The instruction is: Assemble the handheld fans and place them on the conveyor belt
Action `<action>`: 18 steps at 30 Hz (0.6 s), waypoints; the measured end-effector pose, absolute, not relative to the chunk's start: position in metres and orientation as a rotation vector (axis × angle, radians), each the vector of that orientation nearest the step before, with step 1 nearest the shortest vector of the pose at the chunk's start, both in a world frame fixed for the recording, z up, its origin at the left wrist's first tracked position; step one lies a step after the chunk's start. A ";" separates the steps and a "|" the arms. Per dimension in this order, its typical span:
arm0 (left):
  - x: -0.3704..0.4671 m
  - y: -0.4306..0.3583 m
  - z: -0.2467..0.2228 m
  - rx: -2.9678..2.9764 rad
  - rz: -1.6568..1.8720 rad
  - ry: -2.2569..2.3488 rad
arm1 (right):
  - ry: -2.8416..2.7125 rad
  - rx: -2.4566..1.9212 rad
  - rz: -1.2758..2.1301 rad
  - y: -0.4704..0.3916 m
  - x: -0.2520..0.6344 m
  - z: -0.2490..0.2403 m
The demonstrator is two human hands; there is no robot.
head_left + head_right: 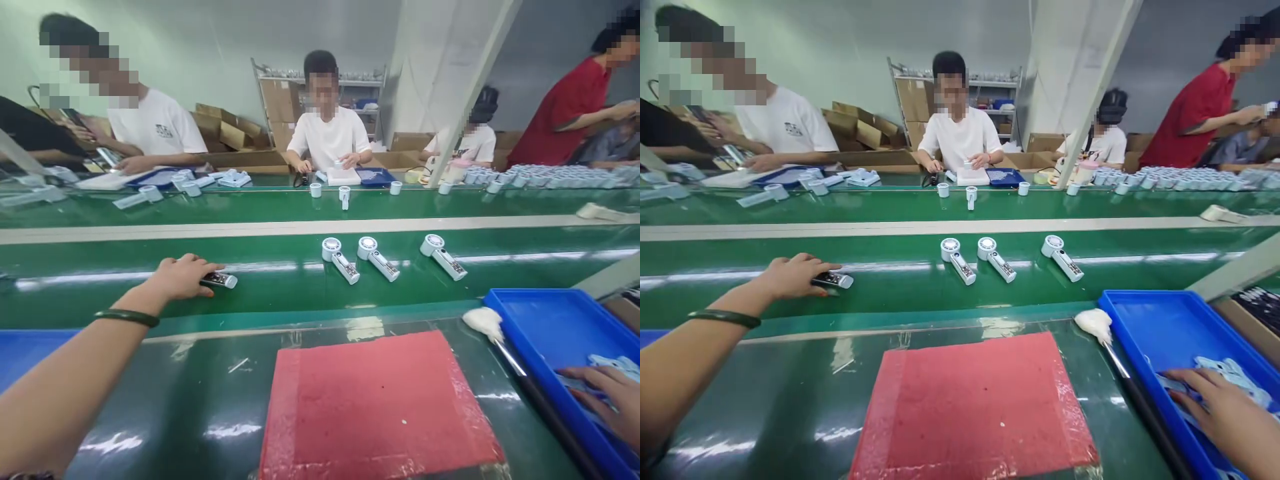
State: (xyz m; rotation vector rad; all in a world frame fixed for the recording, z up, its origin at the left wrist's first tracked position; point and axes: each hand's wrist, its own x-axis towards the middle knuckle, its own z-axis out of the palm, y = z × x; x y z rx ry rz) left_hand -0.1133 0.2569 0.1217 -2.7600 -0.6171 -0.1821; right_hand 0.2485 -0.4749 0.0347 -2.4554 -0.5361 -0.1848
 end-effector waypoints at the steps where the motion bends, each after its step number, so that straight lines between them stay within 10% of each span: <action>1: -0.114 0.255 0.124 -2.739 -0.174 -0.607 | -0.592 -2.510 -0.143 -0.473 0.245 0.036; 18: -0.066 -0.032 0.118 -3.012 -0.071 0.292 | -1.074 -2.057 0.186 -0.275 0.090 0.113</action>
